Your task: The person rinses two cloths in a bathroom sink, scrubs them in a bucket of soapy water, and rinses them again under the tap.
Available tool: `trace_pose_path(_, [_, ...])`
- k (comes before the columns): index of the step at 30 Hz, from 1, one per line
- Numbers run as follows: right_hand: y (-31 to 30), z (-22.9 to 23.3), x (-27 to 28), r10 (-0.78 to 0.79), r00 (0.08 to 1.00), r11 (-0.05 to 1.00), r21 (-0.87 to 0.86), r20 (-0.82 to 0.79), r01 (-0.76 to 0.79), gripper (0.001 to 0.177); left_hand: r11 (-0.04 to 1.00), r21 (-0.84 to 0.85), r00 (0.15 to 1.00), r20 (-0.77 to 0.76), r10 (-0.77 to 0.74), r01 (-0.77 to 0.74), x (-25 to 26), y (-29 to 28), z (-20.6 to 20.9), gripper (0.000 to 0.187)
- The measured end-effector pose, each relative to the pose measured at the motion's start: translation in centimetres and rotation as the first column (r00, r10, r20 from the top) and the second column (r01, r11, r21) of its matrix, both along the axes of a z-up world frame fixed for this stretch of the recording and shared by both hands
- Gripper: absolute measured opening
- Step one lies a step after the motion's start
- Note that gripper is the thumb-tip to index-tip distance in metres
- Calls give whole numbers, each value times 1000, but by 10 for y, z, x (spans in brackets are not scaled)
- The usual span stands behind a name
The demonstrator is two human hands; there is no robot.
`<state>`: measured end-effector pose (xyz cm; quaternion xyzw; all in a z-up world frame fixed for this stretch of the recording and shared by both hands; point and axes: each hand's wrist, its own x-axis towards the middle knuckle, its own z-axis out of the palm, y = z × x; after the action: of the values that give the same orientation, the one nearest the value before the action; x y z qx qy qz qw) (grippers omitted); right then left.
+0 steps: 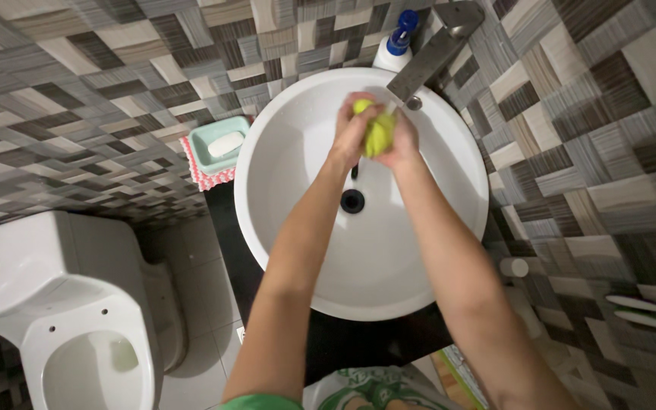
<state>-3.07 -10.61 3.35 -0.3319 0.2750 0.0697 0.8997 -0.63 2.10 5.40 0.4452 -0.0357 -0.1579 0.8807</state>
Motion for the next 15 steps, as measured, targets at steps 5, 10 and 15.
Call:
trace_pose_path(5, [10,-25,21,-228,949,913,-291,219,287,37,925,379,922,-349,169,-26,-4,19,11,38])
trace_pose_path(10, [3,-10,-1,38,931,679,-693,364,243,38,956,-260,853,-460,-246,136,6,17,3,48])
trace_pose_path(15, [18,59,-43,45,999,990,-134,5,-44,59,984,99,985,-100,-138,148,6,7,21,55])
